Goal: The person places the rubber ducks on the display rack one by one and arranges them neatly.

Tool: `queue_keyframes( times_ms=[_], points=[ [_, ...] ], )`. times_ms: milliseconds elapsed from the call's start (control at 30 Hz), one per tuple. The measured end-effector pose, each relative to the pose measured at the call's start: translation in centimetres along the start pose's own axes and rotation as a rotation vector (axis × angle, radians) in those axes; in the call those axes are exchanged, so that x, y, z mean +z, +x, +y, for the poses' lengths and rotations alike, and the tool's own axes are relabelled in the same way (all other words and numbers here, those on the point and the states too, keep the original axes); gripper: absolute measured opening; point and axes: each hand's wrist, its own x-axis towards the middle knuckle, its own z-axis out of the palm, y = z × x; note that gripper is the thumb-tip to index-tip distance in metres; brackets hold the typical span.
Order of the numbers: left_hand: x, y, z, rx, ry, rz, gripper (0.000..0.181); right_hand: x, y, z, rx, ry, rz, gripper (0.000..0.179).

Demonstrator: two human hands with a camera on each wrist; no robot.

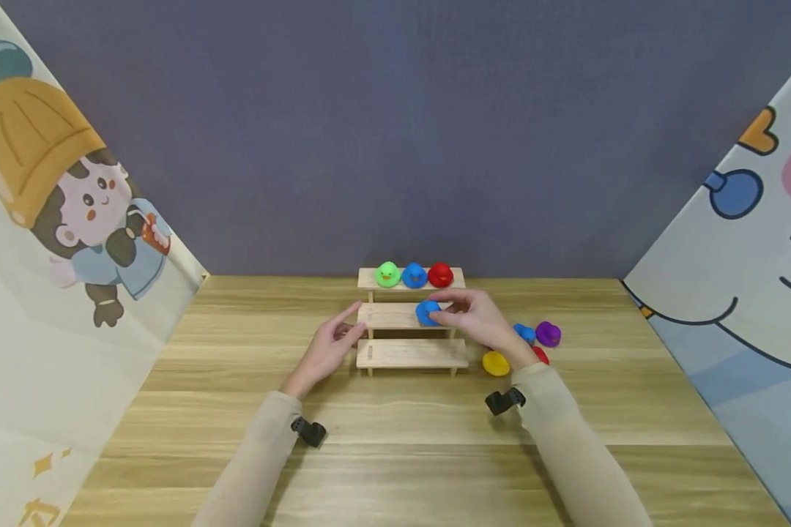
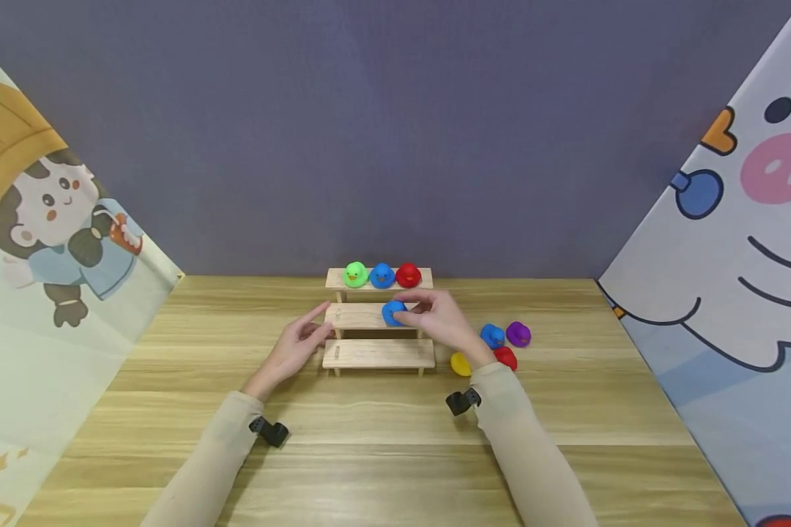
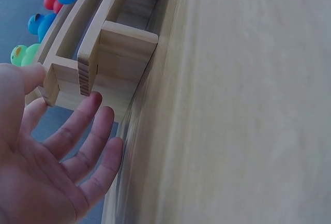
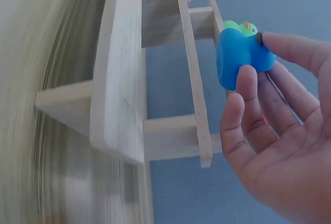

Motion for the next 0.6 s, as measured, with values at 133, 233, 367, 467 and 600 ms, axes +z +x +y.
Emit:
queue_keyframes(
  times_ms=[133,233,367,467,600],
  points=[
    [0.0,0.0,0.1,0.000,0.004,-0.001,0.060,0.7,0.4,-0.3,-0.025,-0.006,-0.001,0.039],
    [0.0,0.0,0.1,-0.001,0.007,-0.002,0.060,1.2,0.7,-0.5,-0.037,-0.011,-0.004,0.039],
    [0.0,0.1,0.1,0.002,0.008,-0.003,0.060,1.8,1.1,-0.8,-0.042,-0.017,-0.002,0.039],
    [0.0,0.0,0.1,0.003,0.004,-0.001,0.059,2.1,1.4,-1.0,-0.043,-0.010,-0.006,0.038],
    [0.0,-0.1,0.2,-0.001,0.003,0.001,0.059,2.6,1.7,-1.1,-0.029,0.009,-0.012,0.037]
  ],
)
